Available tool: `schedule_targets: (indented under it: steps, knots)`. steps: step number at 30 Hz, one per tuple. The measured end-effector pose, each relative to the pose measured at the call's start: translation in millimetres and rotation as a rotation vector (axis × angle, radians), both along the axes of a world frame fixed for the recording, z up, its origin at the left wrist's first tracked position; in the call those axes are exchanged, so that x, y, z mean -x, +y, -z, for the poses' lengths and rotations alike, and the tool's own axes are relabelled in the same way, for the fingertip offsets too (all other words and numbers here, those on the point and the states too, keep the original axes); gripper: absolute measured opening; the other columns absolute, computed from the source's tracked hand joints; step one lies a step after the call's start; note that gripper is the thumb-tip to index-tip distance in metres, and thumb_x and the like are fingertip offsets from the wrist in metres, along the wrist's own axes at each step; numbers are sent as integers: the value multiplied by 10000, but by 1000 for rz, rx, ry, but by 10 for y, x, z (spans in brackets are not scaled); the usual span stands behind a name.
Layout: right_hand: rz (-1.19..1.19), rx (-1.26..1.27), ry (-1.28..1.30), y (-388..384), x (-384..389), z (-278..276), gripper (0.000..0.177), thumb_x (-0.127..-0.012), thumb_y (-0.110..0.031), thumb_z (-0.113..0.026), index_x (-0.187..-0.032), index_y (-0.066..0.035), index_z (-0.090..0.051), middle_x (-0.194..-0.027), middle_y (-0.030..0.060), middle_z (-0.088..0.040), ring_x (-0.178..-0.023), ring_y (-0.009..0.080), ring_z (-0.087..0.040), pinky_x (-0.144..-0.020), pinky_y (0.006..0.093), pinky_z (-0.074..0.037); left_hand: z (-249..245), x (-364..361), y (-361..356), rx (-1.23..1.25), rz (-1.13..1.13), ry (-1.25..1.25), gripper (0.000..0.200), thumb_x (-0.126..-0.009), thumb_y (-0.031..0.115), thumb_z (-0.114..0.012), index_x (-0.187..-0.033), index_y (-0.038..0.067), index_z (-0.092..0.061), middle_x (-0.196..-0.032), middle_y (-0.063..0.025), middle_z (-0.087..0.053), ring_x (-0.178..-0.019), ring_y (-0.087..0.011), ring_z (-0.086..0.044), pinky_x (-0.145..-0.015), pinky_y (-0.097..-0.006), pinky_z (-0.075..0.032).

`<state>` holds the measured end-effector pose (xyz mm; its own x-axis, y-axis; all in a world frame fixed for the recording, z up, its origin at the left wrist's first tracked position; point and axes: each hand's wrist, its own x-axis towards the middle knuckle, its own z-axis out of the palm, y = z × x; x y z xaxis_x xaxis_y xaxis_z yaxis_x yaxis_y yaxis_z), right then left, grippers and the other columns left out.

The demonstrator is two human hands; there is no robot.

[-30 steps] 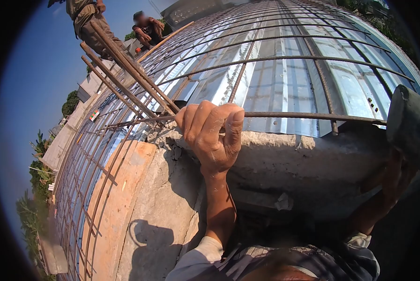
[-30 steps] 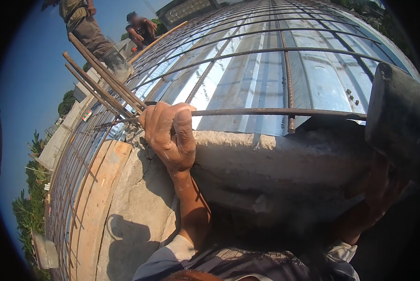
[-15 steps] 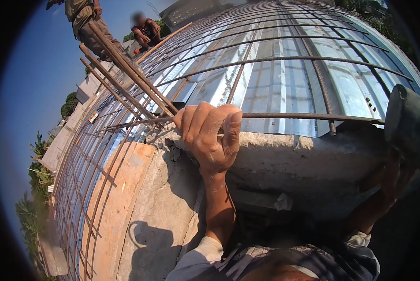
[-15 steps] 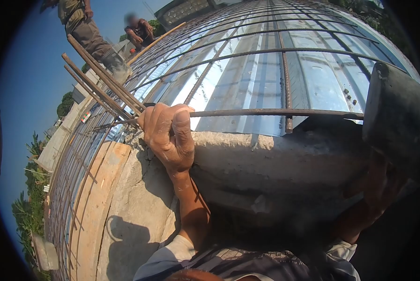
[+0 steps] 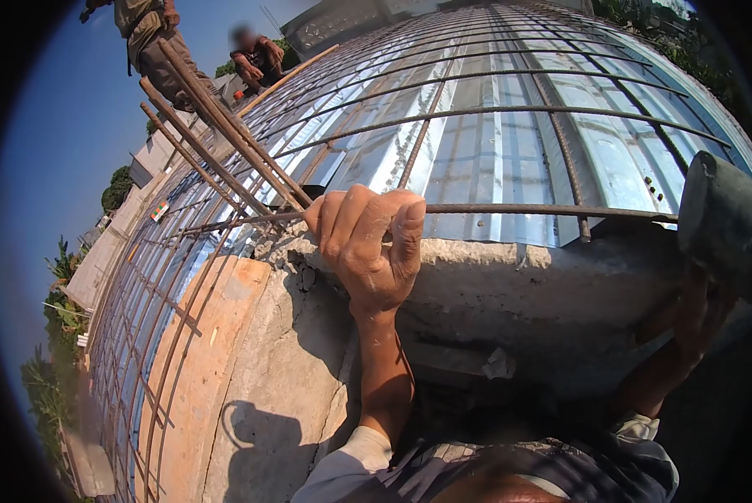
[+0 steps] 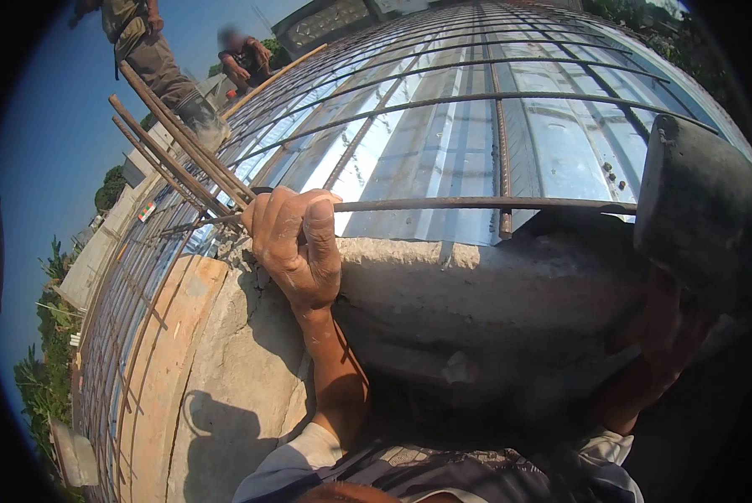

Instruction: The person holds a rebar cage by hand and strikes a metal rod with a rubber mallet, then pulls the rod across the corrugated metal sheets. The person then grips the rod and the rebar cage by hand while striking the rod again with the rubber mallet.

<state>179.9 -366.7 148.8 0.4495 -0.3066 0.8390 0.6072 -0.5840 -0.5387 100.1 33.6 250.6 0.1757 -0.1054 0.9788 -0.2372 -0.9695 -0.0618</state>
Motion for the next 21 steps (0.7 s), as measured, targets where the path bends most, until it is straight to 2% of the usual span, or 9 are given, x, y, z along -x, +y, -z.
schedule_targets:
  steps: [6, 9, 13, 21]
  knots:
    - [17, -8, -9, 120, 78, -139, 233, -898, -116, -682, -1103, -5, -684, -1080, 89, -662, -838, 159, -589, -715, 324, -455, 2, -11, 13, -9, 4, -8, 403, -1001, 354, -541, -753, 72, -689, -663, -23, -546, -662, -206, -438, -757, -367, -335]
    - [21, -55, -38, 189, 86, -180, 238, -893, -118, -687, -1107, -12, -688, -1083, 87, -663, -834, 154, -586, -719, 320, -447, 11, -47, 38, -5, 29, -44, 346, -960, 377, -612, -743, 124, -703, -630, 9, -500, -643, -199, -452, -753, -363, -325]
    - [-34, -106, -11, 138, 38, -91, 263, -887, -136, -699, -1119, -12, -690, -1087, 90, -662, -850, 150, -580, -710, 322, -449, 7, -33, 25, -2, 12, -33, 347, -964, 383, -606, -746, 128, -697, -633, 11, -494, -647, -198, -455, -751, -360, -325]
    - [150, 49, -33, 145, 77, -163, 292, -875, -181, -714, -1104, -1, -696, -1036, 91, -669, -798, 137, -573, -656, 314, -440, 9, -35, 4, 15, 16, -35, 348, -970, 376, -597, -739, 131, -688, -635, 16, -490, -645, -195, -457, -755, -359, -327]
